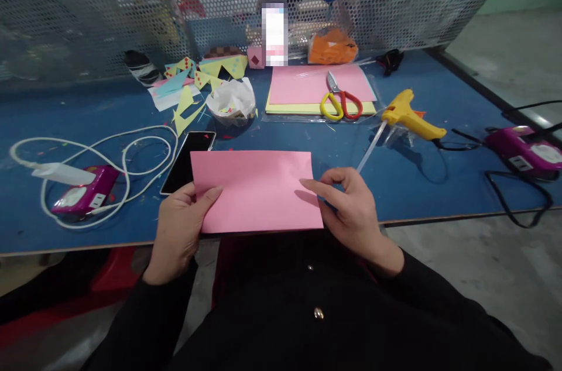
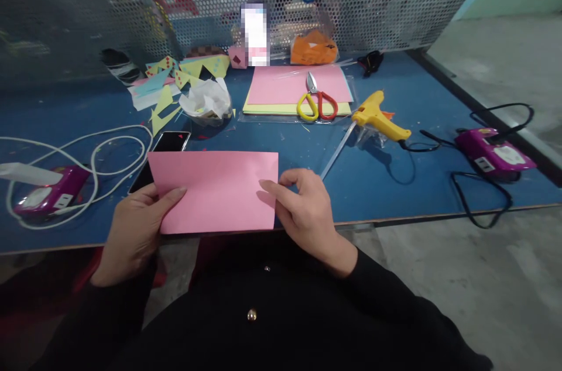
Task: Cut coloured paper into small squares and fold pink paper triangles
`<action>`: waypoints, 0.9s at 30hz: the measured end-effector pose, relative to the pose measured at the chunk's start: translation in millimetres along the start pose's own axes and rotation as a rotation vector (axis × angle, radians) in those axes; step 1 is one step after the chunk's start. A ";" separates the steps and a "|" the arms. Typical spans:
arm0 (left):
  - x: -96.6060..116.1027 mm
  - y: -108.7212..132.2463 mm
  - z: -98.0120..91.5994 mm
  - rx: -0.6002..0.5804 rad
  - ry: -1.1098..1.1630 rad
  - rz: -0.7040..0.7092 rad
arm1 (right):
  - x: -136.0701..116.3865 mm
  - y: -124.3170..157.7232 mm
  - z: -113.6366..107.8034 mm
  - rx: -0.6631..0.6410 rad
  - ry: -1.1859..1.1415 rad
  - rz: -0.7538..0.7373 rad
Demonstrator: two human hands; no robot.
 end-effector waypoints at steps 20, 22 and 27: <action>46.7 73.8 49.6 -0.199 -0.446 0.944 | -6.8 7.5 26.2 -0.172 0.075 -0.020; 42.6 64.1 49.1 -0.208 -0.422 0.818 | 1.9 8.8 21.3 -0.149 0.098 0.057; 44.5 45.3 47.8 -0.133 -0.563 0.619 | 17.9 7.1 14.7 -0.108 0.091 0.208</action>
Point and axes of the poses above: each hand's wrist, its own y-axis away from the middle knuckle, its own z-axis out of the palm, x = y × z, the point moved 9 cm from there along -y, towards the middle knuckle, and after that the axes turned 10 degrees about -y, right-handed, at the moved point
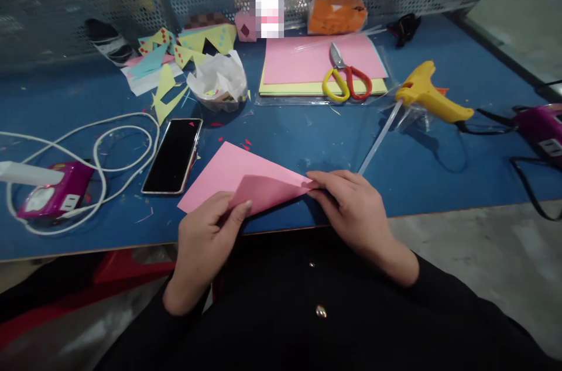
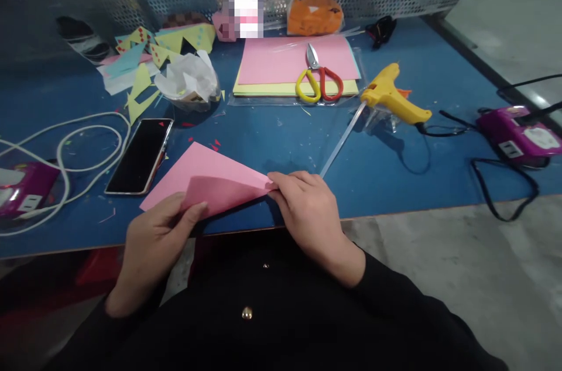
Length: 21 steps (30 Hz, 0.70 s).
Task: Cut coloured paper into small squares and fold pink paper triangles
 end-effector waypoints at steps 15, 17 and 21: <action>-13.6 -34.5 1.5 -0.148 -0.017 -0.274 | 14.0 -23.2 12.7 -0.156 -0.053 0.184; -13.3 -35.9 2.2 -0.140 -0.046 -0.287 | 14.3 -24.2 14.4 -0.168 -0.050 0.186; -13.0 -38.0 4.7 -0.100 -0.155 -0.264 | 16.8 -22.3 15.3 -0.178 -0.052 0.193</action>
Point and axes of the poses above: each hand's wrist, its own y-axis away from the middle knuckle, its own z-axis out of the palm, x = y × z, the point moved 9 cm from there along -y, towards the middle knuckle, and after that the axes turned 10 degrees about -y, right-handed, at the moved point
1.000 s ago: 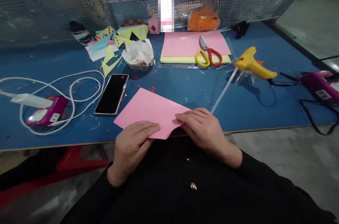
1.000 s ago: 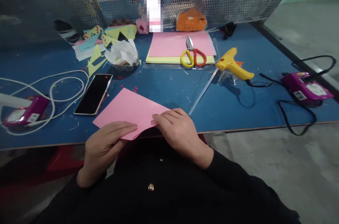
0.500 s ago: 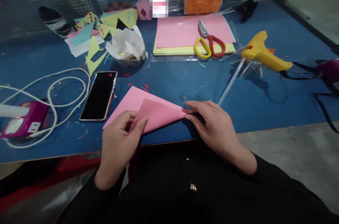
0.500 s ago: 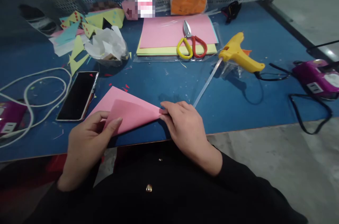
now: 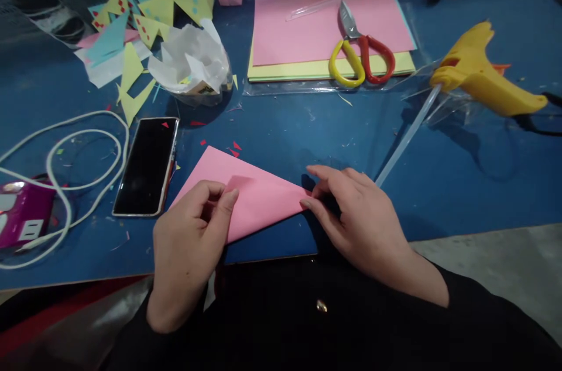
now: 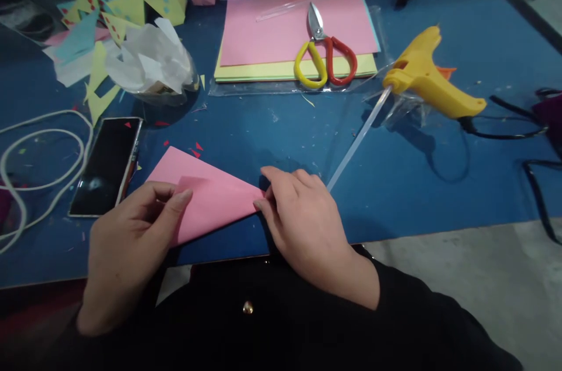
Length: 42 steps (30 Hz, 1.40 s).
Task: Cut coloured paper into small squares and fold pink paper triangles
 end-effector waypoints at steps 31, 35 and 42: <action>8.5 -28.1 3.1 0.013 -0.140 -0.004 | 3.8 -10.4 -0.4 0.006 0.150 0.015; 7.1 -29.2 4.3 0.016 -0.146 -0.010 | 3.3 -10.7 -0.8 0.000 0.143 0.003; 5.9 -30.2 6.2 0.014 -0.128 -0.019 | 3.5 -10.1 -0.1 0.003 0.148 0.004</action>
Point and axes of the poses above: each hand's wrist, its own y-axis away from the middle knuckle, its own z-axis out of the palm, x = y × z, the point moved 9 cm from there along -y, towards the middle knuckle, and after that the axes turned 10 degrees about -y, right-handed, at the moved point
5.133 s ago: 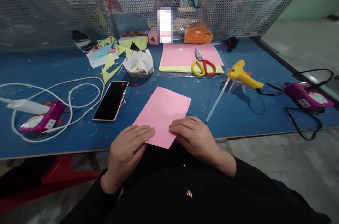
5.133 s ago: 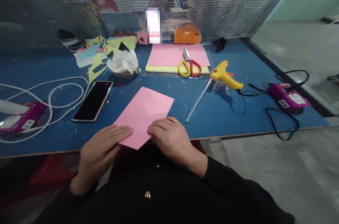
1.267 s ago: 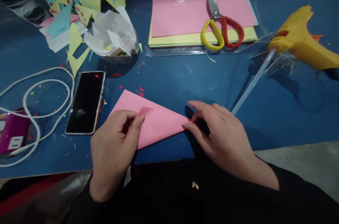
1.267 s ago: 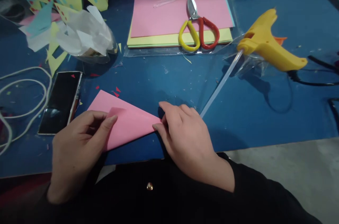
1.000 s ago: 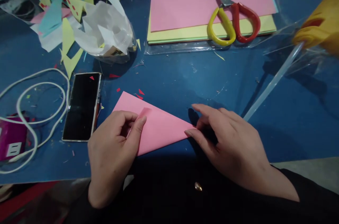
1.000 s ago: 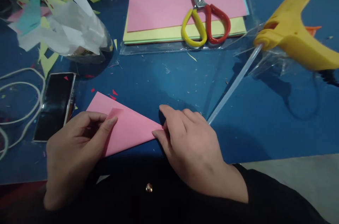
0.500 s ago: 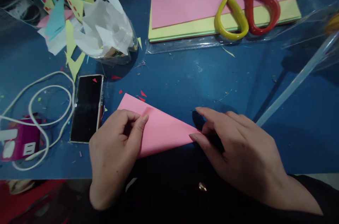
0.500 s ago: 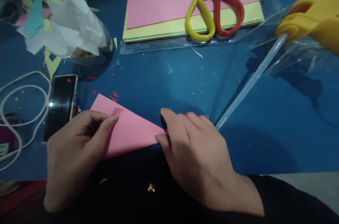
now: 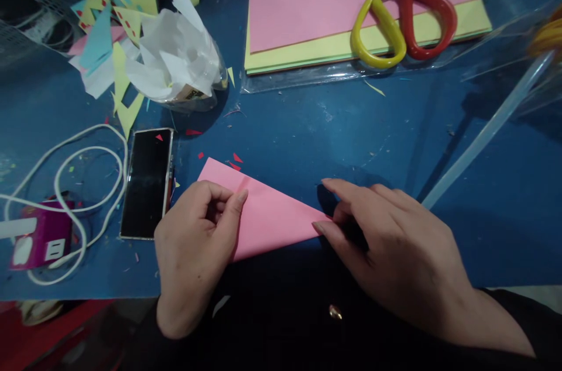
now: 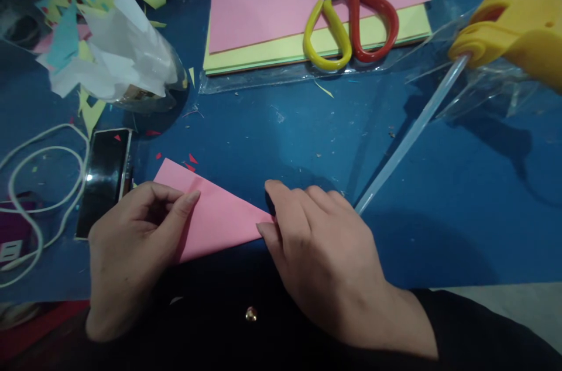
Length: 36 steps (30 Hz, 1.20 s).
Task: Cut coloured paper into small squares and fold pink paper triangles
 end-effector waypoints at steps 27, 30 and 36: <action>36.1 16.0 -6.9 0.160 -0.141 0.532 | -0.9 3.0 -1.7 0.050 0.012 -0.037; 41.9 26.8 -9.1 0.182 -0.263 0.585 | -0.8 4.0 -1.2 0.048 0.016 -0.050; 62.6 60.6 0.4 0.196 -0.470 0.772 | 0.0 3.6 0.2 0.001 -0.018 -0.041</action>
Point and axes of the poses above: each hand's wrist, its own y-axis away from the middle knuckle, its own z-axis out of the palm, x = y × z, the point moved 9 cm from there along -y, towards the middle knuckle, and after that the axes turned 10 degrees about -y, right-handed, at the moved point
